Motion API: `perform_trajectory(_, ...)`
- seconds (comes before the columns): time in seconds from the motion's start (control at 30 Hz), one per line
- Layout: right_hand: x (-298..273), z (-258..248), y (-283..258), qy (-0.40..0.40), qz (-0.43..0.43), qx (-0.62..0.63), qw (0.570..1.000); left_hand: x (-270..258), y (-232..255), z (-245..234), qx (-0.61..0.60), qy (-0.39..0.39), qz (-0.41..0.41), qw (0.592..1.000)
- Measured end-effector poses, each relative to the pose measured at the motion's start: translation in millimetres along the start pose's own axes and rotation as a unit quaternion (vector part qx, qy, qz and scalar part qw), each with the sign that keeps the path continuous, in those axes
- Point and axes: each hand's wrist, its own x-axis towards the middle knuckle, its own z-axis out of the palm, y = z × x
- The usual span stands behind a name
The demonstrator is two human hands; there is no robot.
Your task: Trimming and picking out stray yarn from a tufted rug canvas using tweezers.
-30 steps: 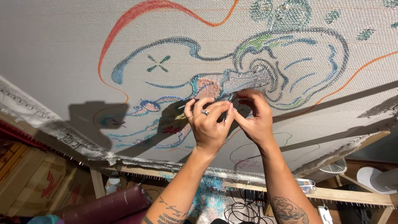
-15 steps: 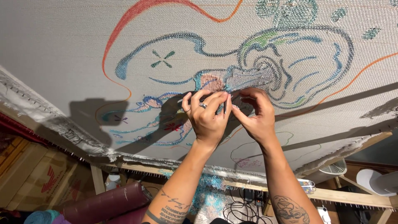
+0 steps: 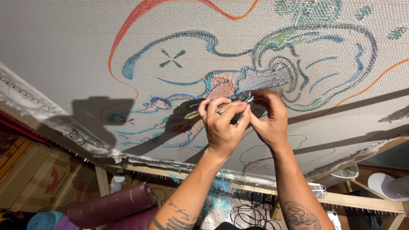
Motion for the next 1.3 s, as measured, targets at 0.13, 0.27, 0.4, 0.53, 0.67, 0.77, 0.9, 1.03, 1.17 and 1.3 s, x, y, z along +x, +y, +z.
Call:
perform_trajectory(0.13,3,1,-10,-0.02,-0.035,-0.072,0.997,-3,-4,-7,-0.012,-0.014,-0.021,1.0)
perform_trajectory(0.27,-3,-2,0,-0.063,-0.034,-0.069,0.995,-17,-13,-22,-0.028,-0.017,-0.085,0.996)
perform_trajectory(0.4,-9,-13,5,-0.124,-0.03,-0.083,0.988,-31,-33,-46,-0.048,-0.009,-0.196,0.979)
perform_trajectory(0.53,-5,-16,-32,-0.236,0.007,-0.049,0.971,-41,-54,-71,-0.067,0.024,-0.266,0.961)
perform_trajectory(0.67,-17,-12,-23,-0.191,0.016,-0.104,0.976,-54,-64,-86,-0.064,0.028,-0.315,0.946)
perform_trajectory(0.77,-22,6,-9,-0.102,-0.021,-0.169,0.98,-65,-66,-88,-0.054,0.014,-0.339,0.939)
perform_trajectory(0.9,-13,32,1,-0.049,-0.086,-0.244,0.965,-73,-64,-91,-0.062,-0.007,-0.364,0.929)
perform_trajectory(1.03,-18,38,8,-0.047,-0.086,-0.253,0.962,-79,-66,-97,-0.091,-0.014,-0.384,0.919)
perform_trajectory(1.17,-33,33,5,-0.199,-0.027,-0.23,0.952,-85,-78,-96,-0.108,-0.01,-0.416,0.903)
perform_trajectory(1.3,-52,16,-1,-0.402,0.082,-0.152,0.899,-89,-82,-95,-0.115,-0.019,-0.429,0.896)
